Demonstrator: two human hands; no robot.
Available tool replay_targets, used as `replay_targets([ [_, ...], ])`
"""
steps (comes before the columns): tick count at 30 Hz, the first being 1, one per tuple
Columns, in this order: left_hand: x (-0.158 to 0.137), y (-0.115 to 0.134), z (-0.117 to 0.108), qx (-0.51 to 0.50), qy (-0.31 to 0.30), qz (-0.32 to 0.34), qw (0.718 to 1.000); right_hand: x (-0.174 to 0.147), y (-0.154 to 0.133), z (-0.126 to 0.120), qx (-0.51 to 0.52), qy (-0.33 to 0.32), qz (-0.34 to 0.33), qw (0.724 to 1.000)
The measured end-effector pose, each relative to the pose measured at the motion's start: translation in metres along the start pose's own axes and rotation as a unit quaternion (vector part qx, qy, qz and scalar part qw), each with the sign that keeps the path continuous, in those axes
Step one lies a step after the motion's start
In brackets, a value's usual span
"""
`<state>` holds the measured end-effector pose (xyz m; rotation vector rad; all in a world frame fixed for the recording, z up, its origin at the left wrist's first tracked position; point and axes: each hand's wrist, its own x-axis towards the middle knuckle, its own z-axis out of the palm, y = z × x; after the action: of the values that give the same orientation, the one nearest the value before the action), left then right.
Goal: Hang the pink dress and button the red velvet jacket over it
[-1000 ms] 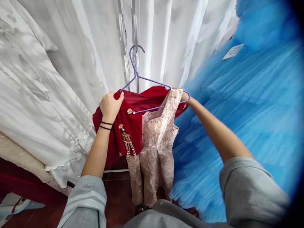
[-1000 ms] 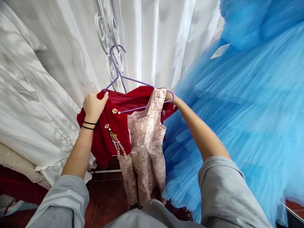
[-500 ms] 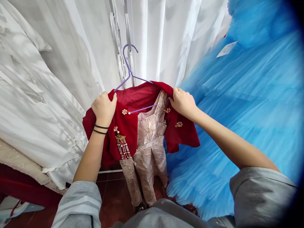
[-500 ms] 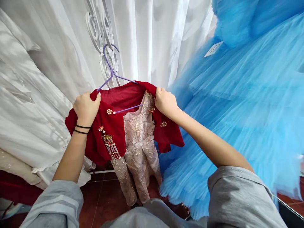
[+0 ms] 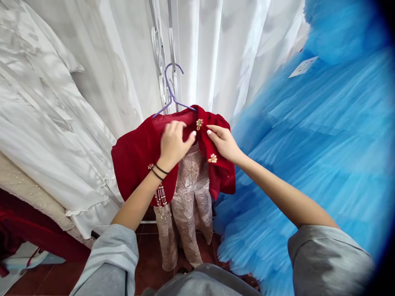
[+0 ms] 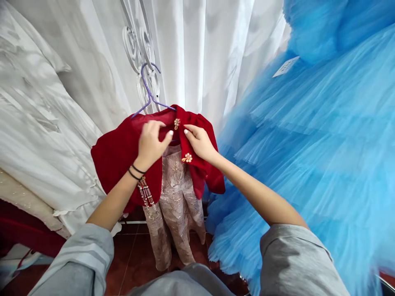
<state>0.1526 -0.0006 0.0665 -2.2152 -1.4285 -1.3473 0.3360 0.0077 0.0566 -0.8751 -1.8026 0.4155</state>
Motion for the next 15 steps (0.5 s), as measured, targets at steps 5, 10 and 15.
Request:
replay_targets([
  [5, 0.013, 0.024, 0.033, -0.441, -0.177, -0.094, 0.875, -0.014, -0.019, -0.008, 0.090, -0.073, -0.012, 0.993],
  [10, 0.011, 0.013, 0.018, -0.479, -0.180, -0.188, 0.838, -0.010, 0.013, -0.026, -0.132, 0.098, -0.064, 0.984],
  [15, -0.001, -0.009, 0.012, -0.219, -0.100, -0.141, 0.960, 0.018, 0.069, -0.045, -0.173, 0.153, -0.033, 0.972],
])
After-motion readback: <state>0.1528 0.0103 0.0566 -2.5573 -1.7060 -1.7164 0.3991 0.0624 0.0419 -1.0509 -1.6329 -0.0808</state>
